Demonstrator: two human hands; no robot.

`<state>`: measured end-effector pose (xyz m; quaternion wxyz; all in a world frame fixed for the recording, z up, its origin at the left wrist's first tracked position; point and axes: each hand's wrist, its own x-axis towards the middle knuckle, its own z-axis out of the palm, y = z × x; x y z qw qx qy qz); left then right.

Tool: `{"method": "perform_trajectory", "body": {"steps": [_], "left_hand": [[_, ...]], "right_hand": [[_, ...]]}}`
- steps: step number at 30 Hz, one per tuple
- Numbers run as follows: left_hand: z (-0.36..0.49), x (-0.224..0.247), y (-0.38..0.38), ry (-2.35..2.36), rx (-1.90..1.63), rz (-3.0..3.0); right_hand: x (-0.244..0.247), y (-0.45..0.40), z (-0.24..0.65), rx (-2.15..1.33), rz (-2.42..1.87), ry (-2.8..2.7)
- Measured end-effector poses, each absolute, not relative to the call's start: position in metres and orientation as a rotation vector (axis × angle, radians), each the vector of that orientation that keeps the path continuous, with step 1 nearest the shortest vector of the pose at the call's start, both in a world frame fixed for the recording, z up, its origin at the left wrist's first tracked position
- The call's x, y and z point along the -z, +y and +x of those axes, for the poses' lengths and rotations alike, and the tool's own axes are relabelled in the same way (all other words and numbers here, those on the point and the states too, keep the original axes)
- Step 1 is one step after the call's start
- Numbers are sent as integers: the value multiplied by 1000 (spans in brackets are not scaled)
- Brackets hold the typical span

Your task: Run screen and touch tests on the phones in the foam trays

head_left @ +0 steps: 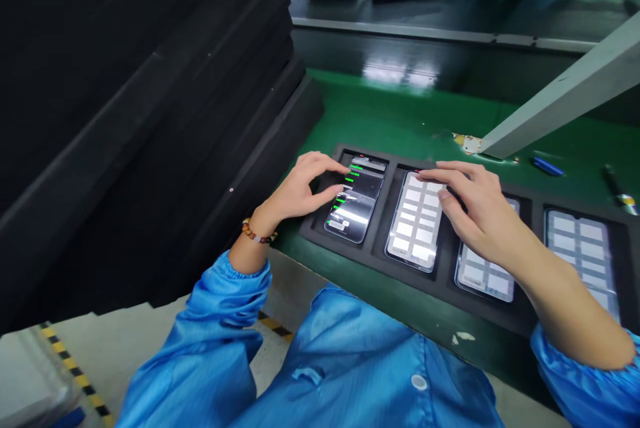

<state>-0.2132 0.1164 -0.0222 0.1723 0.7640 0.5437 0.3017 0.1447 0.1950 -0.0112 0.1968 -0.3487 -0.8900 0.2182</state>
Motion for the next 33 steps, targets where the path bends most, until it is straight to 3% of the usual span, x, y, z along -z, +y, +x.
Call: {"method": "perform_trajectory", "body": {"steps": [9, 18, 33], "left_hand": [[-218, 22, 98, 1480, -608, 2126], [-209, 31, 119, 1597, -800, 2151], [-190, 33, 134, 1855, -439, 2282]], "right_hand": [[14, 195, 147, -595, -976, -2494], [16, 196, 141, -586, -1031, -2488], [31, 205, 128, -481, -999, -2615]]}}
